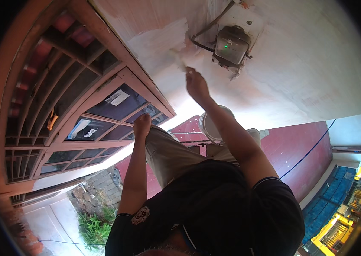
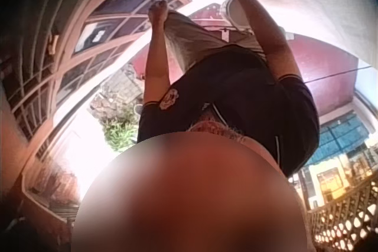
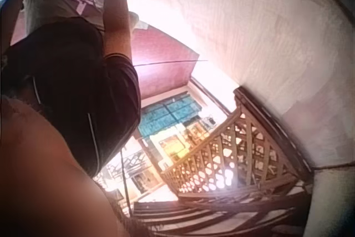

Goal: The person applies paint to a ceiling and wall area around an electrical box using a brush, dipping the brush into a bucket, and then descends a metal ladder.

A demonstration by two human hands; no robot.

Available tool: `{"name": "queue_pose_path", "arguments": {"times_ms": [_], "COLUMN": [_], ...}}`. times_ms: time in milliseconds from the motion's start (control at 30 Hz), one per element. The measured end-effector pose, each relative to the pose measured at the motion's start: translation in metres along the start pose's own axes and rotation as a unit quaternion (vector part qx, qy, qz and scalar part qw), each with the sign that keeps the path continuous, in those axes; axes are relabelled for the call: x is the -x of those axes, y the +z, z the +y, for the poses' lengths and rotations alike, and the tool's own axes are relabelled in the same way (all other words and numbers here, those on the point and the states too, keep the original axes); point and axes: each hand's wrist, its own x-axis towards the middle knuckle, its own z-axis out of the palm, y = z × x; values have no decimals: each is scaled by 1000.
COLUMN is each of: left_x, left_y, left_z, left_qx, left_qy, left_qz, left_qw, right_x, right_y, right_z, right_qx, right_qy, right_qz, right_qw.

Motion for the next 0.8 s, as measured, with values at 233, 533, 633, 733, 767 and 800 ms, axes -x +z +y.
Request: {"name": "queue_pose_path", "arguments": {"times_ms": [233,533,633,733,767,800], "left_x": [1,0,-1,-4,-3,-2], "left_y": [0,1,0,2,2,2], "left_z": [15,2,3,10,12,14], "left_qx": [-13,-41,-43,-39,-39,-35], "left_qy": [-10,-8,-5,4,6,1], "left_qz": [-21,-25,-25,-28,-30,-30], "left_qw": [1000,999,999,999,999,999], "right_x": [-9,49,31,3,-4,-8], "right_y": [11,41,25,22,25,28], "right_z": [11,-40,-19,3,2,1], "right_qx": [30,-73,-44,-23,-16,-9], "right_qy": [50,0,84,99,127,154], "right_qz": [75,11,45,94,97,100], "right_qw": [995,997,994,990,987,983]}}
